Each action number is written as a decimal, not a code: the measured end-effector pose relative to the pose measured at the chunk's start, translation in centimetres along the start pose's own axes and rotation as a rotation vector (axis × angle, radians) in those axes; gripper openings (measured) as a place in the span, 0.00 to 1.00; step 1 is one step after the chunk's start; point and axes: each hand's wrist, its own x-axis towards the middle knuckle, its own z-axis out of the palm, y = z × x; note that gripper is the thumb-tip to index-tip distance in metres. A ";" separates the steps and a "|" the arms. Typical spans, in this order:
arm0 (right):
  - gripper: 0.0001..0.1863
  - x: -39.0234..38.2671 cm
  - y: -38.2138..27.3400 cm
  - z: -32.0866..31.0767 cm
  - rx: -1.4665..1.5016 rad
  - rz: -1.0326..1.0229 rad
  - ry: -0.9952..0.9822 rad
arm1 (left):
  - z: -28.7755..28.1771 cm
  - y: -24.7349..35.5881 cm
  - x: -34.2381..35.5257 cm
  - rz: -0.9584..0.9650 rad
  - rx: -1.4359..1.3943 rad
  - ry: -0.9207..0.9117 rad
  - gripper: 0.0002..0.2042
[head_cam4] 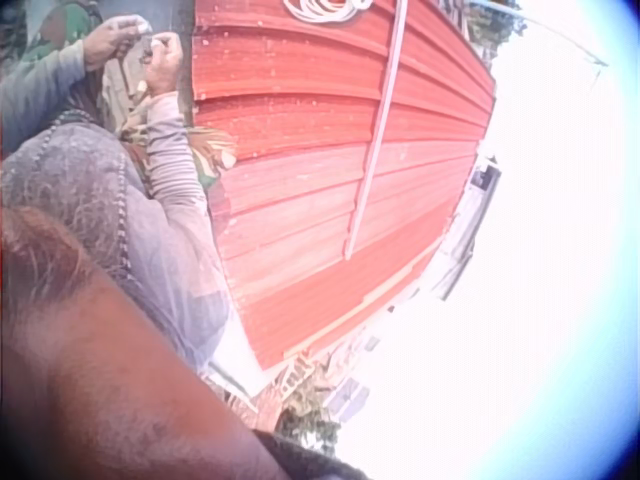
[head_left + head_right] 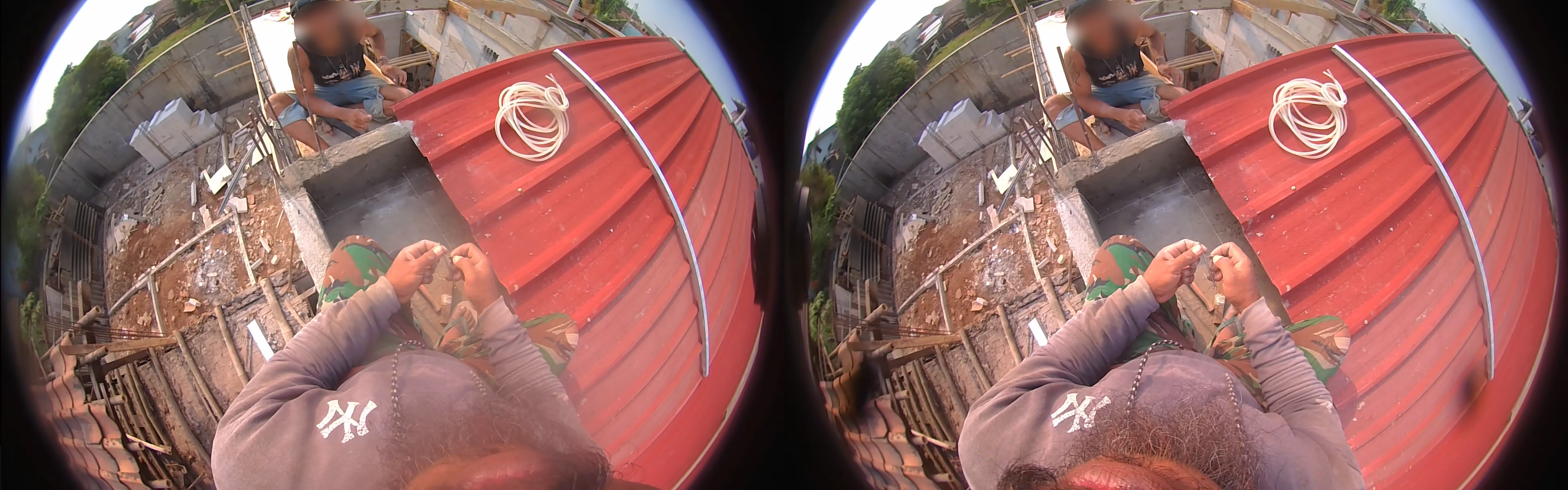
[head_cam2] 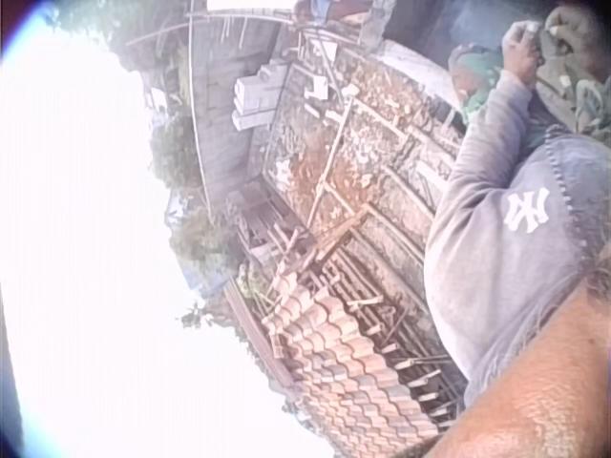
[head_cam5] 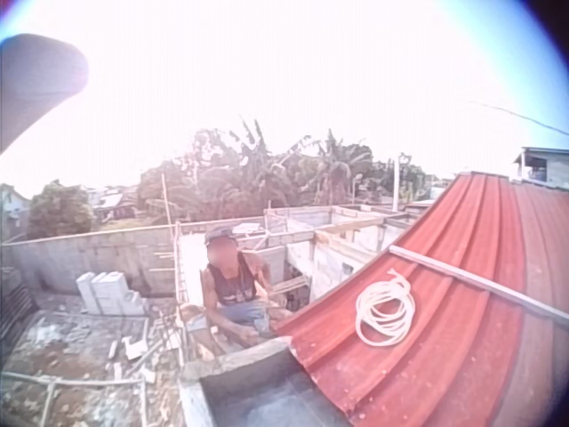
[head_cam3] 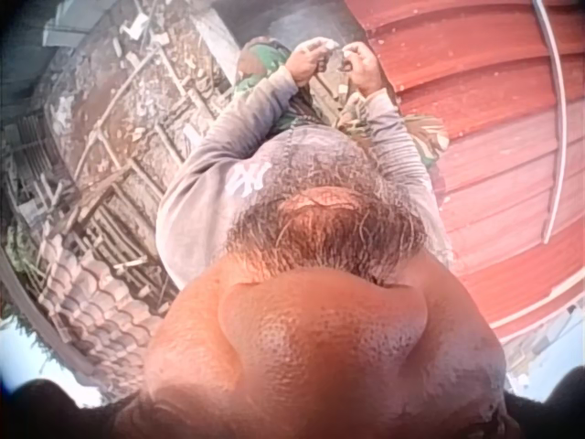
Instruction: The person uses a hammer to secure a line and works on the concrete ledge of a roof. They tie a string to a metal piece and check the alignment along the roof edge.
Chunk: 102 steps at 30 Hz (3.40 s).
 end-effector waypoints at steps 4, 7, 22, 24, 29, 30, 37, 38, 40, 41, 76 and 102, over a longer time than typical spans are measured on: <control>0.06 -0.9 -1.8 0.8 0.170 0.178 -0.088 | -0.4 -0.2 0.1 0.044 0.062 0.017 0.09; 0.04 -0.6 -1.2 0.5 0.049 0.116 -0.102 | 0.0 0.1 0.1 0.055 0.108 0.027 0.09; 0.05 -0.3 -1.0 0.7 -0.069 -0.004 0.039 | -1.0 -0.4 1.1 0.233 0.517 0.168 0.11; 0.06 -0.1 -0.6 0.4 -0.039 0.002 0.053 | -0.3 0.2 1.0 0.180 0.392 0.130 0.11; 0.07 0.0 0.3 1.1 0.007 0.041 0.109 | -1.4 -1.3 1.4 0.216 0.348 0.070 0.11; 0.07 0.0 0.7 1.2 0.020 0.045 0.116 | -1.2 -1.1 1.3 0.219 0.352 0.076 0.11; 0.07 -0.3 1.0 1.6 -0.156 -0.082 0.214 | -0.3 -1.1 1.0 0.325 0.430 0.089 0.10; 0.07 -0.3 0.8 1.9 -0.195 -0.107 0.228 | -0.4 -0.9 1.0 0.337 0.434 0.096 0.10; 0.07 -0.5 0.3 2.3 -0.271 -0.155 0.255 | -0.7 -1.0 1.1 0.327 0.379 0.113 0.10; 0.07 -0.5 0.4 2.2 -0.258 -0.159 0.245 | -0.7 -1.2 1.3 0.305 0.320 0.121 0.10; 0.07 -2.4 -0.3 3.5 -0.742 -0.229 0.217 | -1.6 -1.0 1.3 0.034 -0.059 0.264 0.08; 0.14 1.1 -0.8 1.7 -0.330 0.015 0.093 | 0.1 2.3 0.6 0.731 1.249 0.399 0.14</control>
